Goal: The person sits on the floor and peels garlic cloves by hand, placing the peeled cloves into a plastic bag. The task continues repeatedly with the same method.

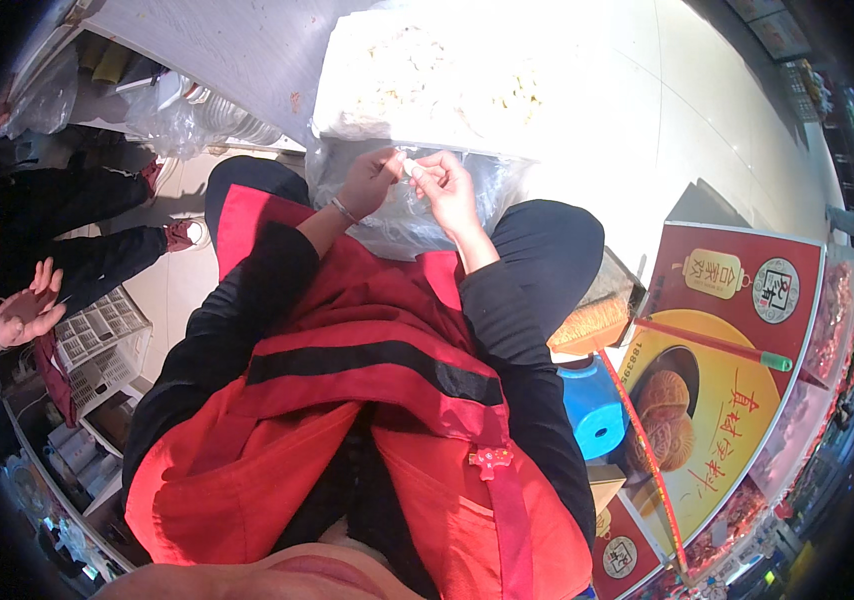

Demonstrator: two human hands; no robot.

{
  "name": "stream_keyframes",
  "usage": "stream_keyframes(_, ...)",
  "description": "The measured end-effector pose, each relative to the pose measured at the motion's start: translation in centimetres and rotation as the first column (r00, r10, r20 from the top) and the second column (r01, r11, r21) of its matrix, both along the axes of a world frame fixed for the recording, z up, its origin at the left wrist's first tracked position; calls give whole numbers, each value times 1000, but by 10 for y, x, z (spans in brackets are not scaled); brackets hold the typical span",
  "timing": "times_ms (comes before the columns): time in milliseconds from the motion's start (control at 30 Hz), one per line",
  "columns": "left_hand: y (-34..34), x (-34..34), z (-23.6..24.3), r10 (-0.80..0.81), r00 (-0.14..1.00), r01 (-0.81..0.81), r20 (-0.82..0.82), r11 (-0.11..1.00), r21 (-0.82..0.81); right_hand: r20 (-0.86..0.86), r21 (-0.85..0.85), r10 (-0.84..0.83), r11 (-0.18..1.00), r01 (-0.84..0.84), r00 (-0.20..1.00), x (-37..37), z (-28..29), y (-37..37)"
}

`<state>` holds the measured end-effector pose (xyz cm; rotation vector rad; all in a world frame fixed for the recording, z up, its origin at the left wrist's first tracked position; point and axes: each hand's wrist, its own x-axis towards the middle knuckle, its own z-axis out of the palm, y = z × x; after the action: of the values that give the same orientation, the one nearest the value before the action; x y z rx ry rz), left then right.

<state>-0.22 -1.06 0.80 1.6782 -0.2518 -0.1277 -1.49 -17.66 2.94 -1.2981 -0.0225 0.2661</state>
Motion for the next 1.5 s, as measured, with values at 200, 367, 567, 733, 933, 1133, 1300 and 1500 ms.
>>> stream_keyframes(200,-2,6,1,101,992,-117,-76,960,-255,12,-60,-66,996,66,998,3,-9,-7)
stream_keyframes(367,1,3,7,21,999,-21,-48,1000,-3,116,-188,-59,979,80,991,2,-12,-3)
stream_keyframes(567,1,3,11,70,996,-78,61,987,142,82,-59,-74,995,79,994,1,-12,-2)
stream_keyframes(733,2,2,16,78,979,-106,188,984,145,116,-47,-85,995,91,990,1,-16,-3)
stream_keyframes(933,4,5,17,81,936,-158,343,966,205,125,-74,-100,991,109,987,1,-19,-3)
stream_keyframes(1133,9,8,4,115,978,-168,174,929,330,106,-92,-205,972,214,973,3,-14,-4)
stream_keyframes(1300,2,3,-4,-61,983,-50,174,821,568,142,-279,-407,858,431,902,42,10,-28)
stream_keyframes(1500,16,33,-3,147,948,-266,281,851,452,-88,-85,-479,877,472,874,91,30,-69)
